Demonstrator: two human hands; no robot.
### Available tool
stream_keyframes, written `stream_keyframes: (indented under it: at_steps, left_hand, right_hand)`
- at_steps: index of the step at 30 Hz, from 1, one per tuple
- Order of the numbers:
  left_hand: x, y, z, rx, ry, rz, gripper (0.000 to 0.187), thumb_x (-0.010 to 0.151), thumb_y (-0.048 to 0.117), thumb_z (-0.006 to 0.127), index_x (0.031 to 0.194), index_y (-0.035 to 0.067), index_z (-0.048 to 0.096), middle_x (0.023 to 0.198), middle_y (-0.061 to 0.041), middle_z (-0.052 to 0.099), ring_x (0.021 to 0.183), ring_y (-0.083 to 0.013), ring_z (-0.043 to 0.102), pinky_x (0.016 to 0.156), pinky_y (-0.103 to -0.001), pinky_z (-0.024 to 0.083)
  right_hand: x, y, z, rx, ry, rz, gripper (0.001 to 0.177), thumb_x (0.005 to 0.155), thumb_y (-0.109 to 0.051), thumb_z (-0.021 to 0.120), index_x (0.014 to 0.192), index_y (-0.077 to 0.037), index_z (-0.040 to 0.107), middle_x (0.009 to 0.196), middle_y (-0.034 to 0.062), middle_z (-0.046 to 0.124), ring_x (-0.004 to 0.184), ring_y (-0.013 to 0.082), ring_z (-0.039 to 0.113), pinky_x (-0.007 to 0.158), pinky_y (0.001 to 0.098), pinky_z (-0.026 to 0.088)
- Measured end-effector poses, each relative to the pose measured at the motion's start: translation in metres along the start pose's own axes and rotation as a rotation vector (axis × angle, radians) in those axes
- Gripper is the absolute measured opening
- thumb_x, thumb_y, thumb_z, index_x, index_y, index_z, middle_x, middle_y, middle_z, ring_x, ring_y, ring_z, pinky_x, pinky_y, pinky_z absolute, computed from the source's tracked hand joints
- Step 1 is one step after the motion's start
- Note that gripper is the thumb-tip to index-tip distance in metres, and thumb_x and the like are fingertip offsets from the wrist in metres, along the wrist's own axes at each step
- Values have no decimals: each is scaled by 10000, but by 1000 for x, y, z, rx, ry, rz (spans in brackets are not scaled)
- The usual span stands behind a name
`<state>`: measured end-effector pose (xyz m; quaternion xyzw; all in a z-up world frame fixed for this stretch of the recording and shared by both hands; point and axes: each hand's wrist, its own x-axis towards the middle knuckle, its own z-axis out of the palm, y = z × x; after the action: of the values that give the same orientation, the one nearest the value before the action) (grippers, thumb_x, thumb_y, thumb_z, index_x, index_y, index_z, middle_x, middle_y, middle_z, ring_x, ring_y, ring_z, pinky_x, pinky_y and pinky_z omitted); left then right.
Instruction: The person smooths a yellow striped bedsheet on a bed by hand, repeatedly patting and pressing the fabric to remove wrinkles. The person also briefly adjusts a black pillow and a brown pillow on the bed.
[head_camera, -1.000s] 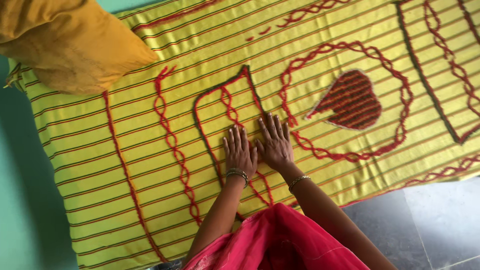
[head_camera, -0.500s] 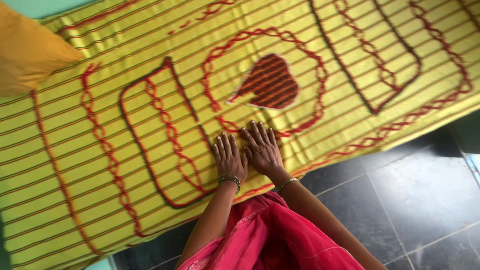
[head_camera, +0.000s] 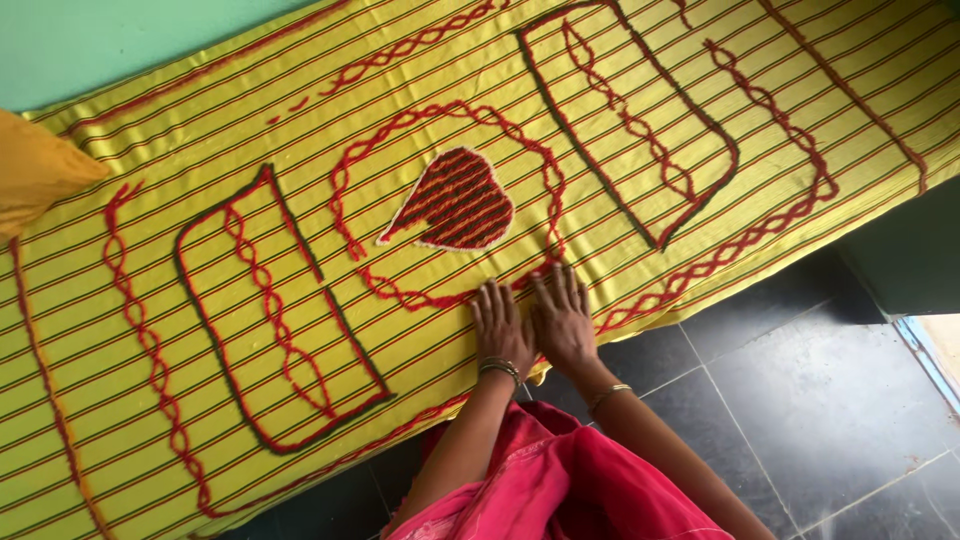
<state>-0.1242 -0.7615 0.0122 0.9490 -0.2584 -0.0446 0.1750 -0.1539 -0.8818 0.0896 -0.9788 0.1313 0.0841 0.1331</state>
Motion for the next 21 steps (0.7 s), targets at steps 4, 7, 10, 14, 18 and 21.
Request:
stream_keyframes:
  at_steps: [4,7,10,14,18,21]
  left_hand:
    - [17,-25,3,47,2,-120,740,1004,371,387,1592,-39,206,1691,-239,150,1580,-413,102,1263,-566,45]
    - [32,-33,3,36,37,-88,725,1017,355,375,1596,-44,200,1692,-253,144,1574,-403,94,1256,-567,44]
    - [62,-17,4,58,-53,-10,730,996,347,365,1603,-18,189,1682,-237,131,1564,-404,68,1249,-569,24]
    - [97,11,16,26,-50,91,710,1001,349,347,1598,2,180,1681,-212,124,1556,-371,70,1239,-558,13]
    - [127,28,22,-40,-144,210,718,1021,354,359,1612,-9,173,1702,-192,115,1577,-339,81,1256,-558,11]
    - [150,31,11,-109,-102,257,755,996,374,375,1604,-32,183,1701,-199,114,1572,-351,95,1254,-551,22]
  right_hand:
    - [32,-17,3,-2,-62,-166,623,976,-397,512,1569,-246,398,1684,132,216,1564,360,138,1258,505,100]
    - [47,-5,12,68,-15,-216,597,1001,-418,494,1561,-232,406,1678,129,231,1558,332,171,1258,501,100]
    - [68,23,9,70,21,-226,596,1017,-425,471,1571,-222,388,1678,103,247,1557,309,182,1261,490,91]
    - [84,64,-4,-24,29,-200,628,986,-442,466,1561,-209,368,1671,80,246,1553,292,169,1250,481,69]
    - [90,86,-11,-24,95,-80,638,1004,-410,454,1584,-167,340,1676,112,215,1554,306,148,1252,470,65]
    - [96,86,-10,26,162,42,629,1018,-376,450,1595,-158,327,1696,120,193,1579,320,133,1277,463,61]
